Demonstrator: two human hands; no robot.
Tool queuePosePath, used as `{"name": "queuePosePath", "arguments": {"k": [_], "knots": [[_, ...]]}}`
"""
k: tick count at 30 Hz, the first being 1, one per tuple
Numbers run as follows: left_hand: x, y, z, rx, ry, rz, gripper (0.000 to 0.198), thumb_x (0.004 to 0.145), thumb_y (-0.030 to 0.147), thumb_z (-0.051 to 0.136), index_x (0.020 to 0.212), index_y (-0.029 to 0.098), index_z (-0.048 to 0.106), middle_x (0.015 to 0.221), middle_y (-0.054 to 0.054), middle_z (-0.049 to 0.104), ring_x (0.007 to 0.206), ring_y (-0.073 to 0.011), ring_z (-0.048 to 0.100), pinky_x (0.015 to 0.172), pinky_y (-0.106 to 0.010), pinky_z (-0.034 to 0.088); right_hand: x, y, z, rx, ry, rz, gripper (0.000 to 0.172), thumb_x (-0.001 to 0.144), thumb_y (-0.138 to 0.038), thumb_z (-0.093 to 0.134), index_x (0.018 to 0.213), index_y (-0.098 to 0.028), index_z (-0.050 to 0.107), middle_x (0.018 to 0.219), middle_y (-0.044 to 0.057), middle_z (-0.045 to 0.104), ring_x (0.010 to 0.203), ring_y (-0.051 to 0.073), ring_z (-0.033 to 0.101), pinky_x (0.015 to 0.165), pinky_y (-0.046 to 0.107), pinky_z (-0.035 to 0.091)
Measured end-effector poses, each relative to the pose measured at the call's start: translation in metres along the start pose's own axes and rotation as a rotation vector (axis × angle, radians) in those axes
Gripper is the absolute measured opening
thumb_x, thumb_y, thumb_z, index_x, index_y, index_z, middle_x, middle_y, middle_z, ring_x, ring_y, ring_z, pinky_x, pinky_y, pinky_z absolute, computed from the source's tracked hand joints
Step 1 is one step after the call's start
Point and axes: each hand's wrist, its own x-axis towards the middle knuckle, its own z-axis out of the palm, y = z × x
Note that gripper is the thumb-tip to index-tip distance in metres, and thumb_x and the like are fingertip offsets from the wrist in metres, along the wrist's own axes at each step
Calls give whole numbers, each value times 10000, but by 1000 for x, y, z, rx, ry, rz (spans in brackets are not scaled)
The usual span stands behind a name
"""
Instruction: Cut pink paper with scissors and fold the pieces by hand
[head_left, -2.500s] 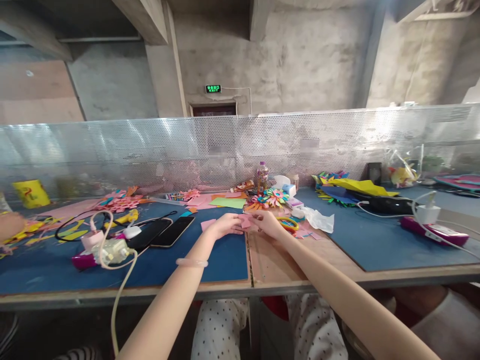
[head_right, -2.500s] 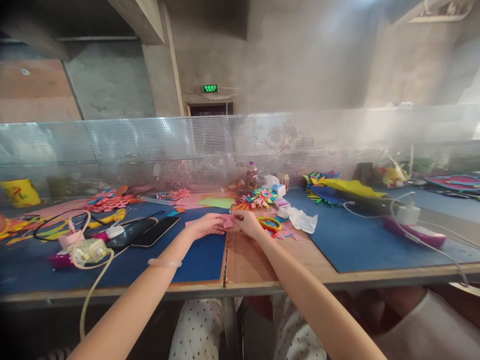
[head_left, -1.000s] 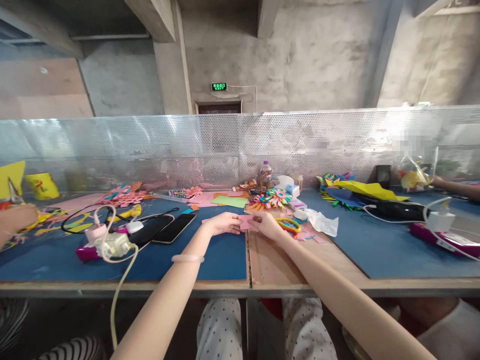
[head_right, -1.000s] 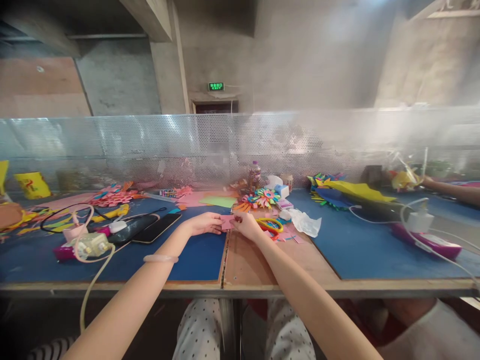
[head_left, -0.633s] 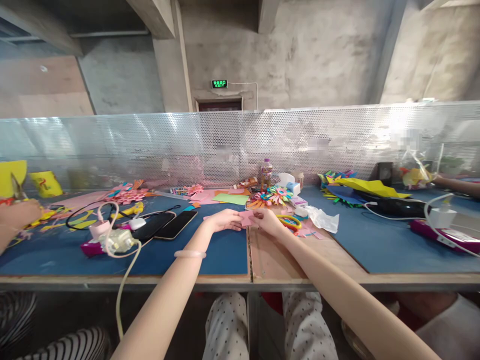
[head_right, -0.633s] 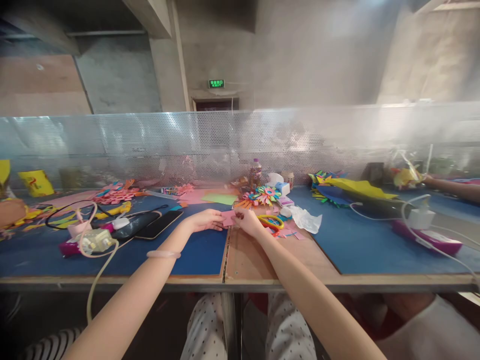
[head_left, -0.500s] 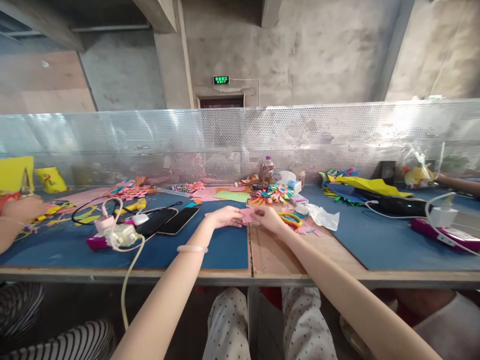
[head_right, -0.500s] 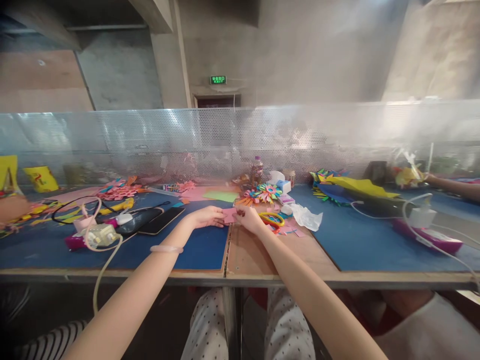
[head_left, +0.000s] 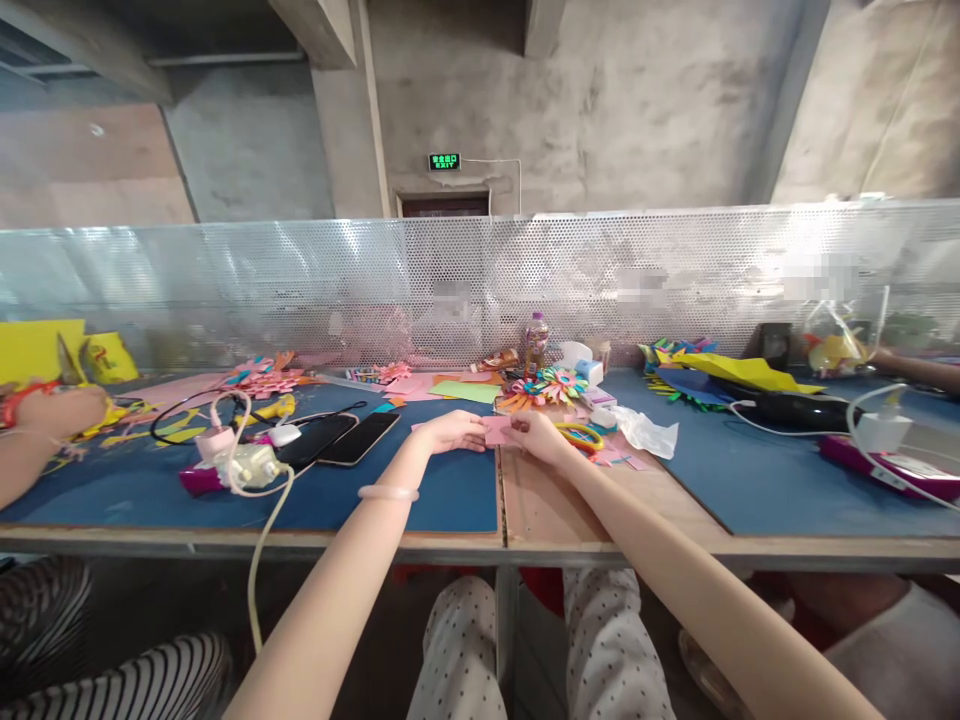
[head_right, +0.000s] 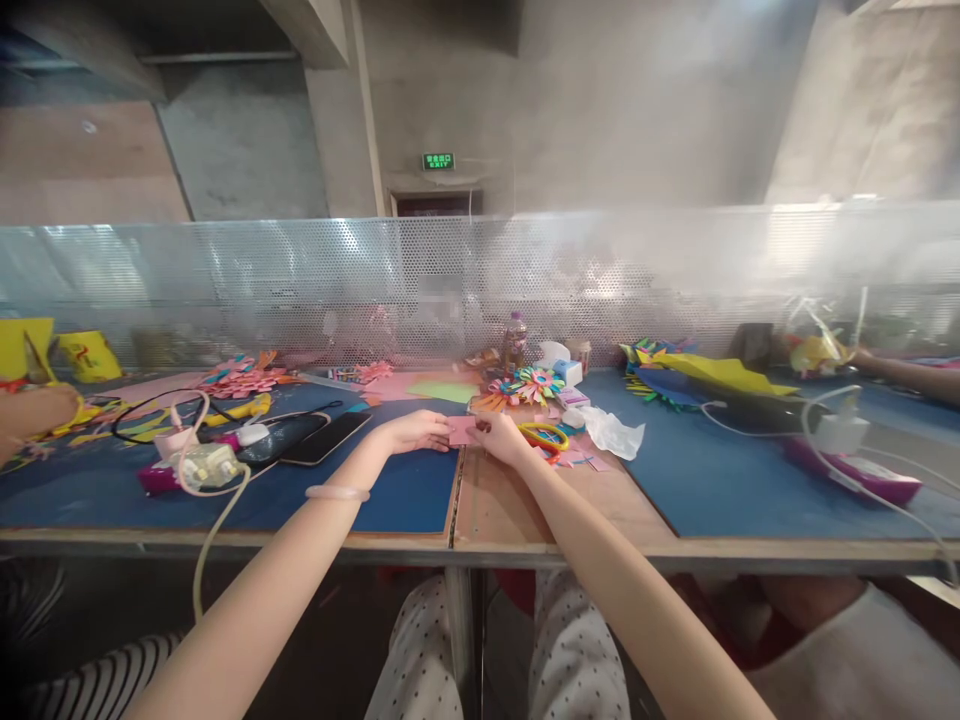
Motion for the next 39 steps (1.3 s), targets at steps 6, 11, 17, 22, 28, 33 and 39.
{"name": "queuePosePath", "arguments": {"k": [6, 11, 17, 22, 28, 33, 39], "knots": [[0, 1, -1, -12, 19, -18, 278, 614, 221, 737, 824, 101, 600, 771, -66, 643, 716, -175, 648, 782, -344, 487, -1, -6, -3, -55, -3, -17, 217, 717, -322, 523, 573, -175, 454, 529, -29, 479, 506, 103, 424, 524, 228, 325], [2, 0, -2, -6, 18, -14, 285, 614, 222, 738, 834, 103, 601, 783, -64, 641, 716, -174, 647, 772, -338, 490, -1, -7, -3, -70, -9, -12, 225, 721, -327, 522, 569, -177, 450, 511, -29, 477, 489, 102, 426, 512, 225, 324], [1, 0, -1, 23, -4, 9, 277, 605, 241, 741, 811, 107, 613, 774, -52, 622, 758, -169, 634, 778, -330, 484, -1, -9, -4, -86, -11, -16, 242, 721, -350, 525, 566, -172, 474, 514, -22, 496, 475, 97, 430, 499, 219, 329], [-1, 1, 0, 23, -4, 18, 268, 607, 240, 740, 803, 113, 608, 765, -40, 609, 748, -162, 625, 771, -329, 485, 0, -11, -5, -107, -12, -9, 216, 719, -328, 532, 577, -168, 502, 515, -21, 499, 485, 102, 440, 514, 223, 333], [1, 1, -2, 35, 1, 18, 265, 611, 245, 736, 799, 112, 606, 755, -33, 594, 730, -156, 618, 784, -345, 478, 1, -4, -1, -125, 13, -3, 213, 725, -327, 541, 588, -165, 518, 524, -26, 494, 512, 103, 440, 513, 217, 318], [2, 0, -4, 28, -2, 6, 255, 613, 257, 733, 779, 117, 599, 732, -25, 589, 725, -152, 615, 781, -336, 474, 3, -1, 0, -146, 25, -26, 223, 725, -322, 544, 573, -159, 531, 538, -23, 499, 530, 99, 432, 534, 217, 322], [1, 2, -2, 42, -4, 5, 246, 621, 264, 727, 768, 121, 592, 735, -27, 589, 748, -161, 617, 763, -320, 479, 3, 1, 1, -135, 25, -52, 225, 734, -321, 533, 578, -159, 545, 548, -20, 505, 530, 98, 425, 538, 218, 323]]}}
